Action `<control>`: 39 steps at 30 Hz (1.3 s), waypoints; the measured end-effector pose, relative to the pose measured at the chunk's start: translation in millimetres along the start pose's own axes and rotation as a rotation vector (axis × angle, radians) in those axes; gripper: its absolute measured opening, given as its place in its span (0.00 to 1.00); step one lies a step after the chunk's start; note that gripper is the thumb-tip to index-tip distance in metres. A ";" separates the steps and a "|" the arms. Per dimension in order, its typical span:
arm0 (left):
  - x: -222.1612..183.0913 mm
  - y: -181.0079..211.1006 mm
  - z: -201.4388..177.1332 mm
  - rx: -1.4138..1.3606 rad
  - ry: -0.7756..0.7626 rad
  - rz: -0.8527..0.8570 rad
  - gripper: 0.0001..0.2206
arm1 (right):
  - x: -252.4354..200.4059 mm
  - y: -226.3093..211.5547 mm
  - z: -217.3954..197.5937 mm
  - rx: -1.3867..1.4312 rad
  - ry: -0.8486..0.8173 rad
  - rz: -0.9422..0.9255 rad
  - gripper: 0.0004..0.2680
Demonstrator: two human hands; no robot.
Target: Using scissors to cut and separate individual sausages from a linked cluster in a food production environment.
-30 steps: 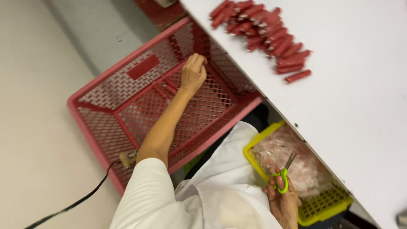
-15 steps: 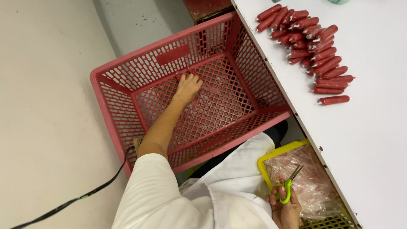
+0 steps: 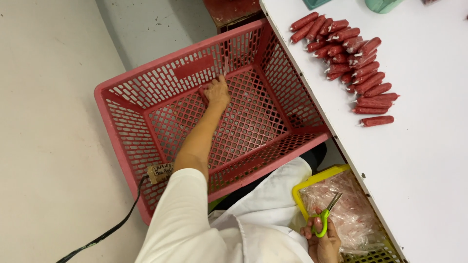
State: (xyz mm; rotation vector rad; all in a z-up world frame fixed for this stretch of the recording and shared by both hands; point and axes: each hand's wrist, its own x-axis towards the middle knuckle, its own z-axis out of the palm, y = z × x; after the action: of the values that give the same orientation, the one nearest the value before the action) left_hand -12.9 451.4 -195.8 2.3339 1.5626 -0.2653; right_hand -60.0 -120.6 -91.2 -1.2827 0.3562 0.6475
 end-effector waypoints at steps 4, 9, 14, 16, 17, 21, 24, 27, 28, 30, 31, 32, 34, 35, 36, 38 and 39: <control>-20.8 -13.5 -56.9 0.051 -0.050 0.260 0.31 | 3.4 2.5 -3.7 0.012 -0.030 -0.002 0.15; -25.8 -58.5 -65.6 0.346 -0.270 0.417 0.10 | -0.2 -5.8 12.1 -0.002 -0.029 0.032 0.16; -47.6 -74.7 -55.3 0.676 -0.277 0.369 0.28 | -9.1 -7.5 13.2 0.042 -0.041 -0.035 0.15; -65.3 -71.1 -61.6 0.491 -0.297 0.223 0.15 | -12.1 -7.5 8.6 0.059 -0.043 -0.044 0.14; -71.7 -67.0 -66.9 0.297 -0.315 0.077 0.07 | -11.9 -7.4 7.7 0.070 -0.049 -0.055 0.14; -106.1 -31.2 -76.6 -0.422 -0.476 0.005 0.10 | -12.9 -4.5 9.0 0.014 0.081 -0.146 0.09; -134.9 20.2 -45.9 -1.323 -0.787 0.109 0.19 | -20.5 -7.4 5.7 -0.226 0.141 -0.224 0.17; -217.1 76.8 -73.5 -1.390 -0.910 0.369 0.23 | -29.2 -6.4 -5.6 -0.775 0.016 -0.470 0.22; -245.4 93.4 -85.3 -1.304 -0.912 0.612 0.22 | -37.1 -15.2 2.7 -0.841 -0.011 -0.568 0.22; -292.4 121.4 -92.7 -1.176 -0.979 0.876 0.24 | -47.5 -25.7 8.7 -0.893 0.033 -0.642 0.22; -310.8 131.5 -89.3 -1.149 -1.071 0.864 0.23 | -51.4 -26.4 7.9 -0.823 0.020 -0.641 0.21; -328.0 140.5 -86.4 -1.122 -1.157 0.848 0.22 | -52.3 -29.1 6.6 -0.756 0.002 -0.646 0.21; -341.0 152.4 -59.6 -1.046 -1.232 0.847 0.24 | -55.1 -30.7 -0.6 -0.567 0.065 -0.559 0.23; -346.6 156.2 -47.4 -1.006 -1.245 0.830 0.27 | -54.9 -32.0 -3.8 -0.389 0.065 -0.493 0.24; -354.2 161.4 -42.8 -0.984 -1.280 0.838 0.27 | -56.9 -26.3 -13.7 -0.379 0.101 -0.488 0.24; -364.6 169.4 -36.6 -0.802 -1.256 0.943 0.26 | -56.1 -17.1 -30.1 -0.264 0.037 -0.456 0.23; -369.2 174.4 -35.0 -0.793 -1.270 0.952 0.26 | -59.6 -15.9 -35.0 -0.260 0.054 -0.459 0.23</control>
State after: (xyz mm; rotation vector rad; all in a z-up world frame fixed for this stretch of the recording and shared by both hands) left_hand 5.1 84.0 -15.0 1.4042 -0.1116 -0.5648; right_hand -92.5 -171.1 -53.4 -1.5675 0.0135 0.2728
